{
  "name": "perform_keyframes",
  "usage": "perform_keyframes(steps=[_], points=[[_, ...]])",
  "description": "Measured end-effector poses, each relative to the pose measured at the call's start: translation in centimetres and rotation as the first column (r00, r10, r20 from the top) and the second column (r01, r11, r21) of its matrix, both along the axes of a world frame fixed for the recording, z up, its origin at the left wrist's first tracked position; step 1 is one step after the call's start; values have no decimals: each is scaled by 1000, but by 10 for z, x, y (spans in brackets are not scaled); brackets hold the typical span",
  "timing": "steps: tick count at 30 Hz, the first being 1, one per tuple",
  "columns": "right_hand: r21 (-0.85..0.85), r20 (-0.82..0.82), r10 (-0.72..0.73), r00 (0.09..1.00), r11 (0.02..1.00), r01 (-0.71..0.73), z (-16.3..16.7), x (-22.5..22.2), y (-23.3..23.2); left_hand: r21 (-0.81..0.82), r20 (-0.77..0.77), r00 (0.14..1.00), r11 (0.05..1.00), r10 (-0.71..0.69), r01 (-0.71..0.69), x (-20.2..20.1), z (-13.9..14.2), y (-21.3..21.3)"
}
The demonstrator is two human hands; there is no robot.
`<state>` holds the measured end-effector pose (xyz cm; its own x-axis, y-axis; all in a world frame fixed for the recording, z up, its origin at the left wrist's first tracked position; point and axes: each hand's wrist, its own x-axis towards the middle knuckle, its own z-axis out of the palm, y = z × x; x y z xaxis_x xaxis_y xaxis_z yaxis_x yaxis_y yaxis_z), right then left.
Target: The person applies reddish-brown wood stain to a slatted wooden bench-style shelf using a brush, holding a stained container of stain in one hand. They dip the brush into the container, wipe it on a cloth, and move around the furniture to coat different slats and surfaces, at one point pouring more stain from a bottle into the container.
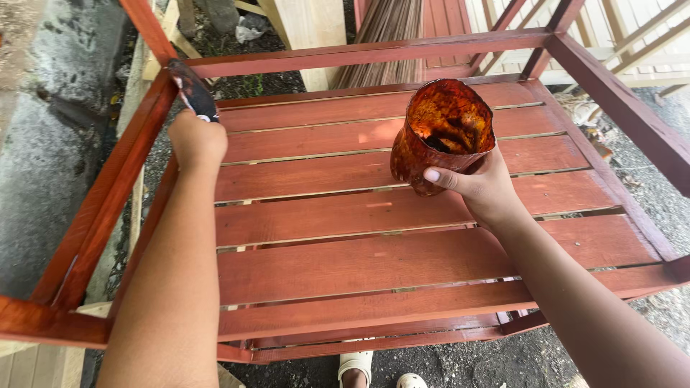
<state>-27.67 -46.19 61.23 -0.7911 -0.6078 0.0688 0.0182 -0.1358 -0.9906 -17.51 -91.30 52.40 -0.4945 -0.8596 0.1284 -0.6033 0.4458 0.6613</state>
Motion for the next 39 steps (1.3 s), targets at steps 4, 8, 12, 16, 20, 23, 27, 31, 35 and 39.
perform_keyframes(steps=[4,8,12,16,20,23,27,31,35,39], points=[[32,-53,-39,998,999,41,8,1,13,-56,-28,999,998,-27,25,-13,1,13],[55,-45,-112,993,992,114,22,-1,35,-74,-31,999,997,-35,33,-46,5,57],[75,-83,-145,986,986,151,34,-4,76,18,-52,998,999,-44,45,-85,8,129],[48,-128,-181,975,981,188,38,-3,116,20,-97,986,991,-133,135,-128,6,200],[37,-129,-230,964,971,237,39,0,146,48,-92,974,976,-209,214,-170,4,263],[91,-168,-307,937,941,325,40,3,165,30,-142,947,955,-289,296,-198,2,313],[129,-228,-338,913,919,373,41,1,187,26,-115,903,908,-413,419,-233,0,367],[151,-232,-366,901,902,405,41,2,203,27,-142,870,877,-472,480,-252,-4,400],[182,-196,-393,898,886,427,38,3,206,-3,-148,837,846,-527,533,-266,-8,420],[214,-190,-403,895,873,438,37,8,209,17,-119,766,770,-631,637,-296,-8,445]])
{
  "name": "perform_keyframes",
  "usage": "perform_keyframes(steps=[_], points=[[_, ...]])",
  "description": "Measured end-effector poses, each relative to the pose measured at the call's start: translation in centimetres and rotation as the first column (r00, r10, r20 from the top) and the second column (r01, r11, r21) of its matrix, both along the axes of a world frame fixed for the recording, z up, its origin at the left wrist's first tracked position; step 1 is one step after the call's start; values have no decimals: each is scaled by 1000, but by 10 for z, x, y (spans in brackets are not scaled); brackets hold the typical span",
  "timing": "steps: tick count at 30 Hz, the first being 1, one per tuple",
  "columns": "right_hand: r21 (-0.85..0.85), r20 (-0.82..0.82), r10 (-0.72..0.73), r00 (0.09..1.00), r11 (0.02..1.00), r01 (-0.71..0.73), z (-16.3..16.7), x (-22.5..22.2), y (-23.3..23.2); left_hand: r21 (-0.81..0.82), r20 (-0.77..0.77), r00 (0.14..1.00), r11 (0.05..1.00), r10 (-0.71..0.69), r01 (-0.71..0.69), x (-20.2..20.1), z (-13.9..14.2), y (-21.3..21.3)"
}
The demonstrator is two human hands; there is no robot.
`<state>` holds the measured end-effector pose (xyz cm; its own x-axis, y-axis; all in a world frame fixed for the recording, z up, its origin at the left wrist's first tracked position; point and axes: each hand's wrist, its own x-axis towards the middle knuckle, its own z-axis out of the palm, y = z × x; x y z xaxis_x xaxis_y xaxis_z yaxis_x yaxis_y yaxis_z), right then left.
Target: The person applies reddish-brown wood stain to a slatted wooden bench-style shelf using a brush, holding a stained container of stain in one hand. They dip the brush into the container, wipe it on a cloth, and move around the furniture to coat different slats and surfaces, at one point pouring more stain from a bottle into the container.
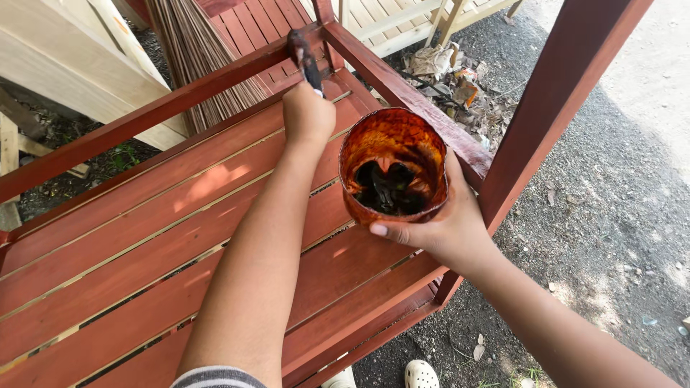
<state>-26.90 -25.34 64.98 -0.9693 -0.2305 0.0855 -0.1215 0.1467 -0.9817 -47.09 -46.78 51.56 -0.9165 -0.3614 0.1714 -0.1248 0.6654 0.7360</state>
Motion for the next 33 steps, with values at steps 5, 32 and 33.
perform_keyframes(steps=[5,32,33], points=[[-83,-1,5,1000,997,-5,-4,7,4,-40,-54,984,985,-171,169,-16,5,-10],[-148,15,217,976,966,-212,13,38,-93,-203,-23,972,951,234,-234,207,5,-302],[-159,22,224,974,963,-218,14,39,-98,-249,-18,962,931,272,-268,222,7,-320]])
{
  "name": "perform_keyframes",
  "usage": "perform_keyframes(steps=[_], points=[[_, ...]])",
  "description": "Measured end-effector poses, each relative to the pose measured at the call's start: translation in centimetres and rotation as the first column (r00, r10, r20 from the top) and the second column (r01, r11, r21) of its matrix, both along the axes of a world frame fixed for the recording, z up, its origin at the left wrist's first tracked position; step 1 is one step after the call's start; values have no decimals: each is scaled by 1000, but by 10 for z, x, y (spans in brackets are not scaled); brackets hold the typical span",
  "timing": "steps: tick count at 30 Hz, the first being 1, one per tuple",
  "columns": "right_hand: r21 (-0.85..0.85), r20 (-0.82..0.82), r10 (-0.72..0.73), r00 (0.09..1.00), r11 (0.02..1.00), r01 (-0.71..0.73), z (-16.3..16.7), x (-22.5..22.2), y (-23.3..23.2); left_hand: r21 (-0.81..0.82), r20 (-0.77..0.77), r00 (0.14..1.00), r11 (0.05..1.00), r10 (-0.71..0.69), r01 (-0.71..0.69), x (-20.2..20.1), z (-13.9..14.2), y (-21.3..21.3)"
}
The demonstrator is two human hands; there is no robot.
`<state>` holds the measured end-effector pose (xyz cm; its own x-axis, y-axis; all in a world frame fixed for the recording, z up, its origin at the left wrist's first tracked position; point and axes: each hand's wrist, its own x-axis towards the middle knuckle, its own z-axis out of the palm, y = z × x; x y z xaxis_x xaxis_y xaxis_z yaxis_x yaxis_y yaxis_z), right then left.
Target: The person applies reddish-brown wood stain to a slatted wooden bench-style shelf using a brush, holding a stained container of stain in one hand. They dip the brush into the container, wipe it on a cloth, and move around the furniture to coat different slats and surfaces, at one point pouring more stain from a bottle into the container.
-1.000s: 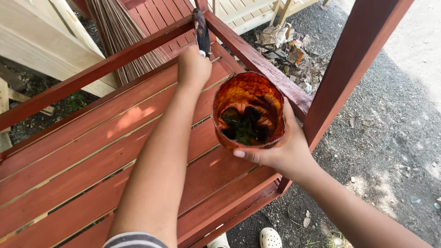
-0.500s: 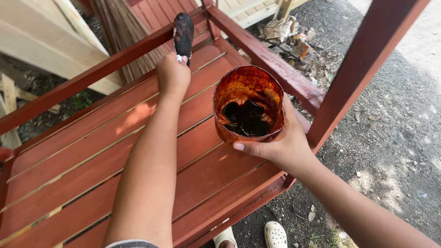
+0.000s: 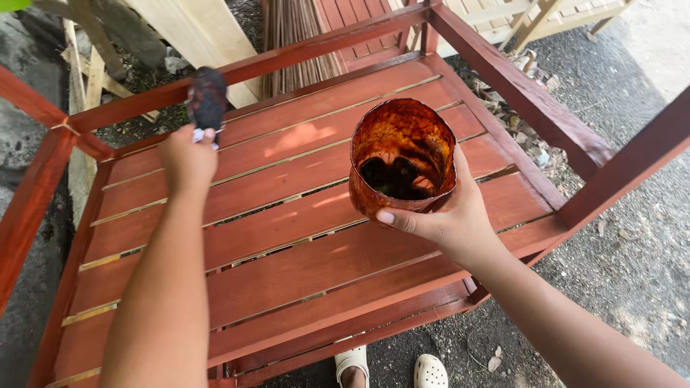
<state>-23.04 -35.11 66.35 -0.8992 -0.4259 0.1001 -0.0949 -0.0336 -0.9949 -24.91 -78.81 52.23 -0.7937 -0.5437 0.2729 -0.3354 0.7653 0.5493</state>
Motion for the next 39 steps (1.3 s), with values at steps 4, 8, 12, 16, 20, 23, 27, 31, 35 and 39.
perform_keyframes(steps=[4,8,12,16,20,23,27,31,35,39], points=[[0,13,5,1000,1000,-5,1,4,-13,-33,46,982,983,182,-181,49,-6,-67],[-20,21,5,1000,1000,-4,-1,8,-19,-90,1,926,922,377,-375,81,-3,-122],[2,-2,-35,999,999,35,4,15,-10,301,151,855,801,496,-518,105,13,-121],[8,-3,-96,995,995,96,15,17,9,211,-6,975,953,222,-216,71,29,-62],[191,-152,-165,975,963,192,21,23,40,402,-47,996,912,-73,85,-6,33,48],[283,-199,-222,954,919,273,20,30,65,671,-72,962,700,-263,242,-63,43,138],[236,-101,-289,952,923,305,17,35,87,216,227,956,966,-188,139,-110,58,224],[229,-131,-288,949,922,311,15,34,99,248,133,959,945,-249,211,-143,58,254],[227,-153,-308,939,914,337,15,34,109,274,131,952,933,-277,233,-179,42,272],[251,-200,-278,940,912,323,16,34,116,220,121,959,949,-256,226,-215,32,289]])
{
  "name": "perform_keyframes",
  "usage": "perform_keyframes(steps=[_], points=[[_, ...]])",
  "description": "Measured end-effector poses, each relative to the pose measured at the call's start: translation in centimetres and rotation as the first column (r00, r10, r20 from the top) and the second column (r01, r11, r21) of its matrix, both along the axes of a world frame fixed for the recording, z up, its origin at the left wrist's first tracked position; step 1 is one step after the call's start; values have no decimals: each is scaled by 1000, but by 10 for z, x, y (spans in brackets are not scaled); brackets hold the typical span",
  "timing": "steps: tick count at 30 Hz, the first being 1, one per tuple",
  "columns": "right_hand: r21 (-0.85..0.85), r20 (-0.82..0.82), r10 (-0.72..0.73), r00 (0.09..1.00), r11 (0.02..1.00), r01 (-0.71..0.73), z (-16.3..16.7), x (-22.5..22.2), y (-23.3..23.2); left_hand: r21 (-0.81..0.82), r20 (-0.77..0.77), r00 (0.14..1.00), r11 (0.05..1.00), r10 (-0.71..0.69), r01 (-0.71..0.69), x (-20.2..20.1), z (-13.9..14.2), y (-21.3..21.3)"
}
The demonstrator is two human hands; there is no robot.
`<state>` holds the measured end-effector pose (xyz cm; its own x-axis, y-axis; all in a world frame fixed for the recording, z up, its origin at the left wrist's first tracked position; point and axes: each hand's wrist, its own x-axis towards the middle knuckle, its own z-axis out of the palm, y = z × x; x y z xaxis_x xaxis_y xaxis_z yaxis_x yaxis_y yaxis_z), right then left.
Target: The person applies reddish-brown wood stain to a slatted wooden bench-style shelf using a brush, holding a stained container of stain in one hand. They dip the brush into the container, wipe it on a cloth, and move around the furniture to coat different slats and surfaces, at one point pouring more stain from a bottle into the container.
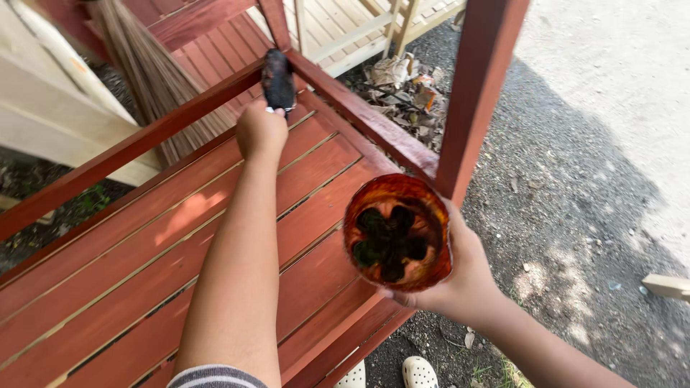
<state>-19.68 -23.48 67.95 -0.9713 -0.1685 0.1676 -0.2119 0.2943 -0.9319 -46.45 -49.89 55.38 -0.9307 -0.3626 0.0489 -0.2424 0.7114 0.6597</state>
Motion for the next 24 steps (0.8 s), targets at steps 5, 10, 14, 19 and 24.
perform_keyframes(steps=[5,10,14,19,24], points=[[-71,79,18,997,997,-12,-4,7,10,-64,-5,995,993,101,-101,-10,-17,17],[-68,30,34,999,997,-32,-14,7,14,-64,-210,976,997,-55,42,6,-25,21],[-137,57,1,998,991,7,-16,11,10,-55,-164,977,990,-134,127,19,-12,17],[-223,129,-6,992,974,35,-16,18,6,-31,-215,953,977,-213,211,66,8,28],[-247,135,1,991,968,33,-9,33,14,-52,-210,944,967,-254,249,126,39,53]])
